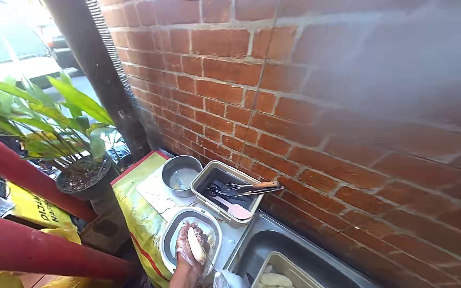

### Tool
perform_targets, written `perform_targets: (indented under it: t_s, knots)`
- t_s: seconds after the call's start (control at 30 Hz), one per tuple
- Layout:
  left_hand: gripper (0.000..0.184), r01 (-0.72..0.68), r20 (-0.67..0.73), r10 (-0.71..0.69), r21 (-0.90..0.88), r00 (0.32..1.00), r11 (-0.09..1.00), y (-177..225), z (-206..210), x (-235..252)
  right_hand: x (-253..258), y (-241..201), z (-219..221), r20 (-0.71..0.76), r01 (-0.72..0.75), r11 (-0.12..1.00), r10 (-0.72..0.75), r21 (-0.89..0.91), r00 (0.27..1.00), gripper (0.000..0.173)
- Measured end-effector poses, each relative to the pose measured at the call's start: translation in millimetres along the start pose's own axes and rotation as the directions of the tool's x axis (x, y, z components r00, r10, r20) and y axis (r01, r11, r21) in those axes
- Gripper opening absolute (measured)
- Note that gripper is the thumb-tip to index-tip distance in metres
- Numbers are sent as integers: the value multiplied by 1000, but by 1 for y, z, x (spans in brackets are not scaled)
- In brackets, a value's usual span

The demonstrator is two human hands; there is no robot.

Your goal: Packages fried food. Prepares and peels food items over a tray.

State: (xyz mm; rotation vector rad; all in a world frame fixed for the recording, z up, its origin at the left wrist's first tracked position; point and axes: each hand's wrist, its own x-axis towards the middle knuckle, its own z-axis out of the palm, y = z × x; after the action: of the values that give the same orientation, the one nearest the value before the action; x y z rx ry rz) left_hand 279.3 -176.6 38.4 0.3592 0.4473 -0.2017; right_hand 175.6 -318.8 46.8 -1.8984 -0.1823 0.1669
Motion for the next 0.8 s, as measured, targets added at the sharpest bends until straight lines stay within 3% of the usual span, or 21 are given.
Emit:
perform_targets:
  t_s: [0.43,0.67,0.8]
  knots:
    - [47,39,-8,-41,-123,999,992,7,7,-15,15,-4,13,88,18,988,-5,-152,996,52]
    - [45,55,-35,-57,-41,998,998,7,11,-27,19,-19,9,120,-89,972,117,-216,986,52]
    - [47,53,-4,-53,-75,999,996,7,8,-29,23,0,14,106,-85,968,112,-237,988,55]
